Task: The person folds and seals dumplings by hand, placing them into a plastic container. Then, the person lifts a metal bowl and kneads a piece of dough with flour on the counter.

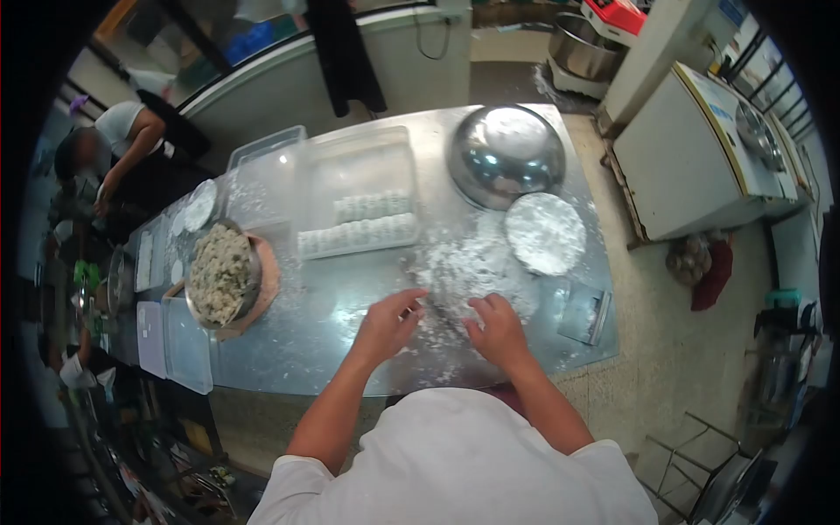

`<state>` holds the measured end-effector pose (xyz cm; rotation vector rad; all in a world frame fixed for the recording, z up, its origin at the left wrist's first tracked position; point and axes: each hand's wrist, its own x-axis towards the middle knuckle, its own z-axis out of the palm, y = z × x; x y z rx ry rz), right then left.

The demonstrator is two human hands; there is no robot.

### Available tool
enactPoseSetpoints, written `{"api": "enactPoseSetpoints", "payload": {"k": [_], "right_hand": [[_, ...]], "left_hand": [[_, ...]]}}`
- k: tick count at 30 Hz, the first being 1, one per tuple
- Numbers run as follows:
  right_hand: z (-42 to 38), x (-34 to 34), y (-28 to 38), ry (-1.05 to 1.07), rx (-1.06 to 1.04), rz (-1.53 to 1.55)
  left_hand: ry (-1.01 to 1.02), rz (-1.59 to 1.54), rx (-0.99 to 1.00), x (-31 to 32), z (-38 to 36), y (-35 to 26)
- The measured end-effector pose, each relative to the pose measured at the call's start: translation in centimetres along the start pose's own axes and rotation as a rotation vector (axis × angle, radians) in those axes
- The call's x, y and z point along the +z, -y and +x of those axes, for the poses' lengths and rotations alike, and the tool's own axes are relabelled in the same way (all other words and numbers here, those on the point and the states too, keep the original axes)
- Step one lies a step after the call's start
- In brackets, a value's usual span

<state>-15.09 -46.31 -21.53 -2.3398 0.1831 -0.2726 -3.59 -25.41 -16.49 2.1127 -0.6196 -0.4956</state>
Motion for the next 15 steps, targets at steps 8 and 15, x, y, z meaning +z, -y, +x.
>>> {"api": "enactPoseSetpoints", "payload": {"k": [8, 15], "right_hand": [[-8.0, -12.4, -11.1, -0.198, 0.452, -0.43], [-8.1, -12.2, -14.7, -0.133, 0.667, -0.263]], "left_hand": [[-0.118, 0.089, -0.189, 6.0, 5.9, -0.8], [-0.397, 0.364, -0.181, 8.5, 5.9, 1.4]]}}
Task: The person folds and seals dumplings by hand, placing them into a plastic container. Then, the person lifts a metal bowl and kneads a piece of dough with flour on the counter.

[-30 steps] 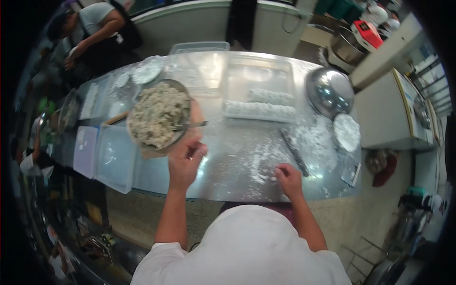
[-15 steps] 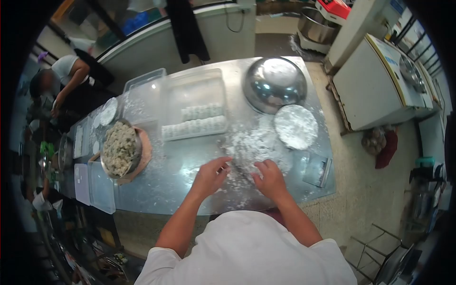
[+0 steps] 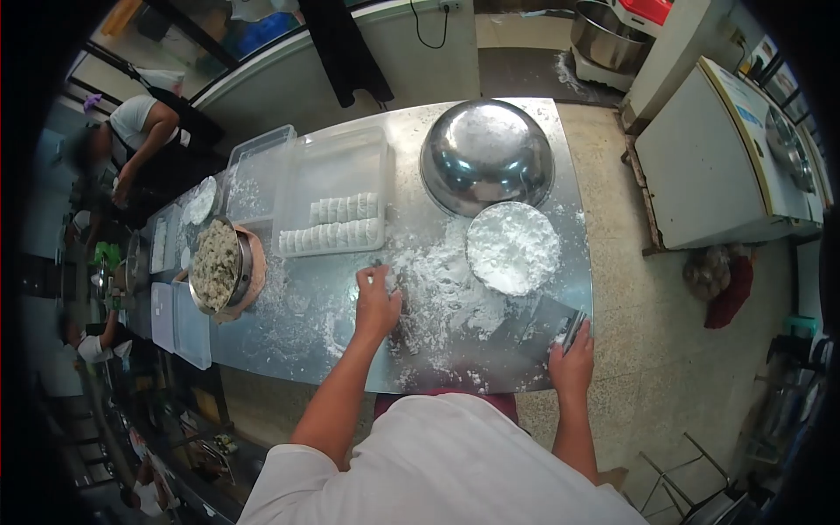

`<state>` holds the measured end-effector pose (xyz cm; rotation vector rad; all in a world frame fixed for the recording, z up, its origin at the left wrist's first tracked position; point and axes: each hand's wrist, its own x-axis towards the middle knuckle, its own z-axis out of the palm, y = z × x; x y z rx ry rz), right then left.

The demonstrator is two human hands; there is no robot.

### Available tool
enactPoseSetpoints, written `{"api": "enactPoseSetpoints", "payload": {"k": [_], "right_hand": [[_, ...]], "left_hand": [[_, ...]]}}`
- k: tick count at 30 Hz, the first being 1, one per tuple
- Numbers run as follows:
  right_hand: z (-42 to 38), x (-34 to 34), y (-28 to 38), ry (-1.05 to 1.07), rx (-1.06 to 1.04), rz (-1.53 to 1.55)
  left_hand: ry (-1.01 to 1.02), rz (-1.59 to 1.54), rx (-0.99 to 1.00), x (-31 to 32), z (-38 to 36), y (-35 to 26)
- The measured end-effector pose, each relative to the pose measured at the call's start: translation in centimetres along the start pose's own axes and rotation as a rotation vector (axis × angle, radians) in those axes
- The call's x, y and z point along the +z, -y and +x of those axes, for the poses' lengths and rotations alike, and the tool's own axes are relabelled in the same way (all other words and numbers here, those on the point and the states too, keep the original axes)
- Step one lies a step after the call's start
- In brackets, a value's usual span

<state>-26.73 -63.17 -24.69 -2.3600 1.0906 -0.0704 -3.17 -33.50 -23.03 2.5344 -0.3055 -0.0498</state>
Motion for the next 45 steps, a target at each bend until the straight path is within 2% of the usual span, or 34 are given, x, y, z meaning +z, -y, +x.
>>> {"api": "enactPoseSetpoints", "payload": {"k": [2, 4, 5, 7, 9, 10, 12, 15, 17, 18, 20, 21, 22, 24, 25, 27, 30, 33, 37, 40, 42, 43, 44, 45], "right_hand": [[1.3, 0.0, -1.0, -0.02, -0.029, 0.014], [3.4, -0.6, -2.4, 0.064, 0.039, 0.265], [4.3, -1.0, -2.7, 0.066, 0.035, 0.259], [7.3, -2.7, -1.8, 0.033, 0.071, 0.532], [11.8, -2.7, -2.9, 0.048, 0.096, 0.592], [13.9, -2.5, -3.1, 0.068, 0.124, 0.663], [18.2, -2.3, -1.6, -0.05, 0.032, 0.579], [23.1, -2.4, 1.4, -0.013, 0.067, 0.421], [26.2, -0.5, 2.2, -0.039, -0.113, 0.277], [27.0, -0.4, 3.2, -0.039, -0.117, 0.278], [27.8, -0.1, 5.5, 0.102, -0.113, 0.263], [28.1, 0.4, 5.8, 0.011, -0.213, 0.285], [28.7, 0.5, 5.9, 0.015, -0.224, 0.283], [29.7, 0.5, 6.4, 0.22, 0.032, 0.532], [29.9, 0.5, 6.7, 0.226, 0.028, 0.531], [30.4, 0.3, 7.5, 0.298, 0.043, 0.926], [31.0, -1.0, 9.1, 0.383, 0.01, 1.05], [30.6, -2.6, 11.3, 0.376, 0.002, 1.051], [30.4, -4.7, 14.0, 0.419, -0.043, 1.098], [30.9, -5.8, 16.1, 0.421, -0.146, 1.11], [31.4, -6.0, 17.0, 0.311, -0.392, 1.029], [32.1, -5.8, 17.2, 0.074, -0.585, 0.744], [32.4, -5.9, 16.9, 0.074, -0.593, 0.742], [31.8, -6.9, 17.2, 0.016, -0.677, 0.56]], "left_hand": [[0.01, -0.039, -0.024, 0.5, 0.4, -0.9], [0.062, 0.009, 0.242, 1.4, 2.8, -1.5], [0.059, 0.043, 0.27, 2.0, 4.2, -1.8], [0.013, 0.06, 0.293, 2.4, 7.6, -2.9], [-0.033, 0.074, 0.321, 3.0, 10.4, -3.9], [-0.031, 0.171, 0.276, 3.3, 11.6, -3.8], [-0.033, 0.267, 0.241, 4.0, 13.1, -3.9], [0.047, 0.269, 0.239, 4.6, 14.7, -4.7], [-0.018, 0.011, 0.435, 4.9, 14.7, -6.2], [-0.022, 0.012, 0.434, 5.2, 15.1, -6.7], [-0.01, -0.129, 0.414, 5.7, 16.1, -7.2], [-0.02, -0.13, 0.409, 5.8, 16.6, -7.4], [-0.027, -0.133, 0.408, 5.8, 17.0, -7.4], [-0.042, -0.132, 0.402, 5.5, 17.5, -7.5], [-0.104, -0.167, 0.468, 5.4, 17.4, -7.5], [-0.168, -0.199, 0.539, 5.4, 17.0, -7.7], [-0.123, -0.121, 0.585, 6.3, 15.6, -8.1], [-0.156, -0.055, 0.553, 6.6, 15.6, -8.6], [-0.275, 0.015, 0.671, 5.2, 18.1, -9.0], [-0.337, 0.012, 0.741, 2.3, 20.1, -10.5], [-0.362, 0.046, 0.72, 0.3, 21.4, -11.4], [-0.372, 0.049, 0.714, -0.6, 22.1, -11.9], [-0.38, 0.049, 0.712, -1.5, 22.5, -12.3], [-0.342, 0.054, 0.705, -2.1, 22.9, -12.4]]}}
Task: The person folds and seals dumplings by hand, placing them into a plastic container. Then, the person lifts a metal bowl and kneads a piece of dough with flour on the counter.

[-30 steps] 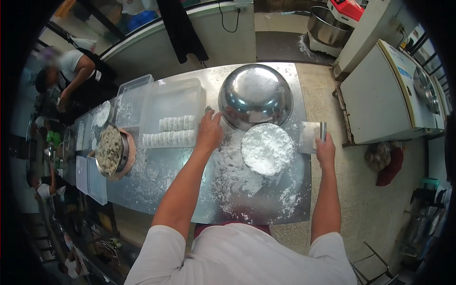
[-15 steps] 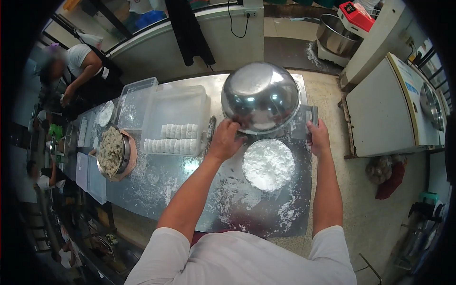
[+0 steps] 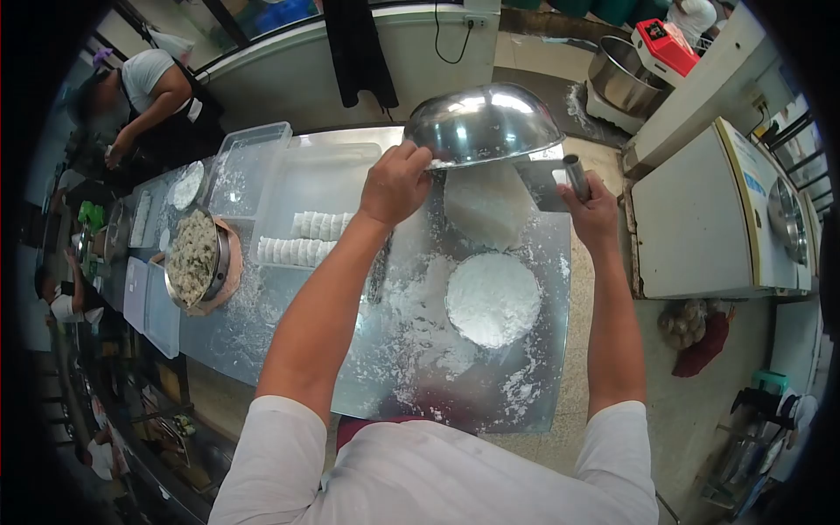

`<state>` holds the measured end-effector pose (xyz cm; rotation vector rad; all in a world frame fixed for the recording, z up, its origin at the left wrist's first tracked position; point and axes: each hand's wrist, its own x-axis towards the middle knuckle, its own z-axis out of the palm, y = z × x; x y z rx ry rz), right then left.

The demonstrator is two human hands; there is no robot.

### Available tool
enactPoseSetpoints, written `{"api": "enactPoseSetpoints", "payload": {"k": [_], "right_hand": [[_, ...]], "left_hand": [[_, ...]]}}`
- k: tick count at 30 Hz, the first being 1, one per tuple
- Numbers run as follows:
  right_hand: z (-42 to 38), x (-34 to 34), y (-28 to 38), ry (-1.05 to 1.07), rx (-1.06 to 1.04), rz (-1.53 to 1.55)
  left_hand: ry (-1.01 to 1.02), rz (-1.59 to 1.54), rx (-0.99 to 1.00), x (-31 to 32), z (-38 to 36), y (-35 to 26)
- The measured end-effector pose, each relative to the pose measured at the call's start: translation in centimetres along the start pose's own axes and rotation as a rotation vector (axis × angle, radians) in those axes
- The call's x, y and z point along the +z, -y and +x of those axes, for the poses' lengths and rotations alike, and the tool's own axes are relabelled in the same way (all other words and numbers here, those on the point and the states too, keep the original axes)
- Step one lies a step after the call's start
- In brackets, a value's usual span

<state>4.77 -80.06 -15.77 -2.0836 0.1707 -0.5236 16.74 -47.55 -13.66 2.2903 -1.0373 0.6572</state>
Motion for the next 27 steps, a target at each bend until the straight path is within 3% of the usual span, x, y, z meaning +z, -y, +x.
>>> {"api": "enactPoseSetpoints", "payload": {"k": [1, 2, 3, 6, 16, 27], "right_hand": [[0.0, -0.4, 0.9, 0.027, -0.079, -0.184], [0.2, -0.1, 1.6, 0.023, -0.234, -0.186], [0.3, 0.1, 1.8, 0.024, -0.233, -0.189], [1.0, 0.4, 1.4, 0.21, -0.502, -0.48], [2.1, 3.1, 1.2, 0.601, -0.374, -0.739], [2.8, 6.6, 0.9, 0.842, -0.295, -0.841]], "left_hand": [[0.039, -0.008, -0.006, -0.3, 0.2, 0.3], [0.037, -0.009, -0.006, -0.5, 0.2, 0.4], [0.059, -0.006, 0.0, -0.6, 0.1, 0.5], [0.086, -0.022, -0.013, -0.7, -0.2, 0.4], [0.062, -0.052, -0.055, -0.4, -1.7, -0.5], [0.055, -0.062, -0.072, -0.8, -2.4, -0.8]]}}
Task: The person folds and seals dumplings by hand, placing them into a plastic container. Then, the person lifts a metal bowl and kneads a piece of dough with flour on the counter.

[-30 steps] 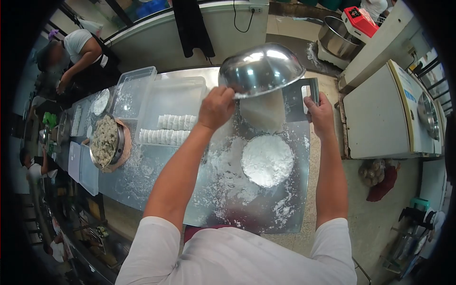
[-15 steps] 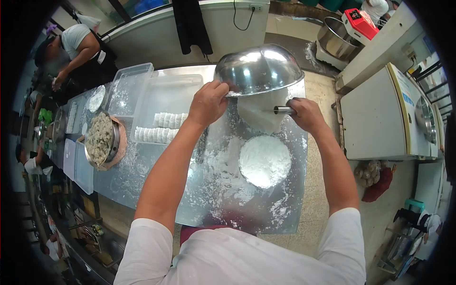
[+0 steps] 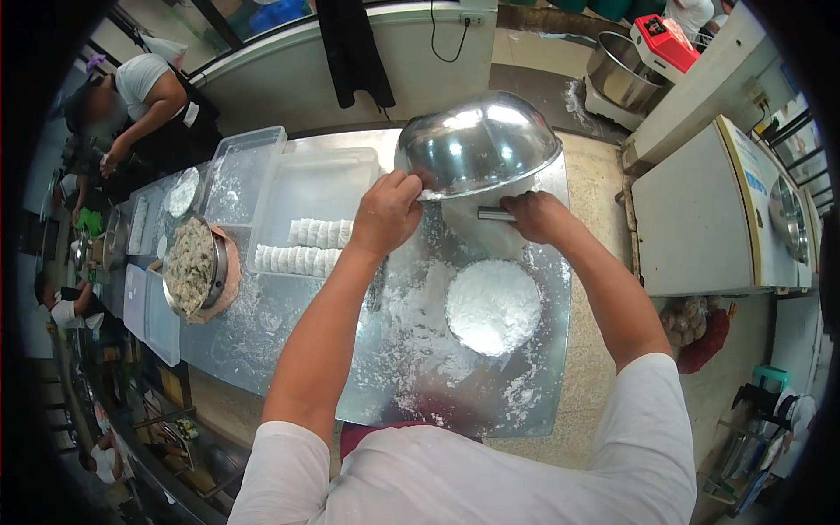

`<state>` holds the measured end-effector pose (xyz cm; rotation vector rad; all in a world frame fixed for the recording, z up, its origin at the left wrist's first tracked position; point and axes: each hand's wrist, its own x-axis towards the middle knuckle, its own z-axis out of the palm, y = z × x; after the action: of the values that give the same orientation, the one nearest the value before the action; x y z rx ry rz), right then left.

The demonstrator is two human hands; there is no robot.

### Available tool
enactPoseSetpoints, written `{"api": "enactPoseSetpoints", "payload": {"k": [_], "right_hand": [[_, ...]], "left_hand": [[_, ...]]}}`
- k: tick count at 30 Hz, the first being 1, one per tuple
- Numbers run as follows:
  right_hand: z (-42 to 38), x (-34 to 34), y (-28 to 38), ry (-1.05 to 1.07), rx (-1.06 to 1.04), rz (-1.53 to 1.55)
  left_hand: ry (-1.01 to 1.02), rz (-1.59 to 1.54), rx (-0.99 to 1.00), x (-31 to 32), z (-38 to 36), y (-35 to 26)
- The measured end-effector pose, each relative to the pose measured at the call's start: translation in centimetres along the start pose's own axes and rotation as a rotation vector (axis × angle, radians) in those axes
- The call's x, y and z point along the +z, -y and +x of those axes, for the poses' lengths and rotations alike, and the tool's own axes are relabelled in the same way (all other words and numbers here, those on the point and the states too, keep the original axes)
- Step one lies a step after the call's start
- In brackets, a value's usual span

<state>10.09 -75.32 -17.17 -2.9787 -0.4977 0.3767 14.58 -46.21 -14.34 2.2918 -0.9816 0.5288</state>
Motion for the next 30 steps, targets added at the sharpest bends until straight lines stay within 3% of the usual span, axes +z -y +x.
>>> {"api": "enactPoseSetpoints", "payload": {"k": [5, 8, 10, 11, 13, 15, 19, 21, 24, 28, 30], "right_hand": [[-2.6, 0.3, 0.5, 0.078, 0.188, 0.159], [-5.5, 2.5, -0.1, -0.061, 0.353, 0.332], [-7.9, 6.2, -0.9, -0.313, 0.61, 0.845], [-9.2, 7.5, -0.8, -0.316, 0.617, 0.844], [-11.9, 8.9, 0.4, -0.583, 0.914, 0.887], [-15.6, 8.1, 2.4, -0.484, 1.085, 0.975], [-19.2, 10.9, 5.0, -0.452, 1.129, 1.007], [-19.7, 12.2, 5.0, -0.44, 1.05, 0.787], [-19.6, 11.4, 4.4, -0.281, 0.93, 0.753], [-18.5, 10.8, 3.9, -0.257, 0.818, 0.576], [-17.6, 9.8, 3.0, -0.462, 0.735, 0.592]], "left_hand": [[-0.011, -0.016, -0.015, 0.3, -1.1, -0.2], [-0.01, -0.003, -0.011, 0.3, -1.9, 0.2], [0.0, -0.022, -0.006, 0.0, -2.2, 0.0], [0.001, -0.027, -0.001, -0.1, -2.2, -0.1], [0.003, -0.029, -0.025, -0.2, -2.2, -0.2], [-0.01, -0.039, -0.01, 0.1, -2.0, -0.2], [0.025, -0.012, -0.031, 0.2, -1.8, -0.2], [0.033, -0.014, -0.04, 0.2, -1.7, -0.5], [0.029, -0.004, -0.049, 0.3, -1.8, -0.6], [-0.029, -0.048, -0.042, 0.2, -2.0, -0.5], [-0.024, -0.046, -0.061, 0.0, -2.4, -0.3]]}}
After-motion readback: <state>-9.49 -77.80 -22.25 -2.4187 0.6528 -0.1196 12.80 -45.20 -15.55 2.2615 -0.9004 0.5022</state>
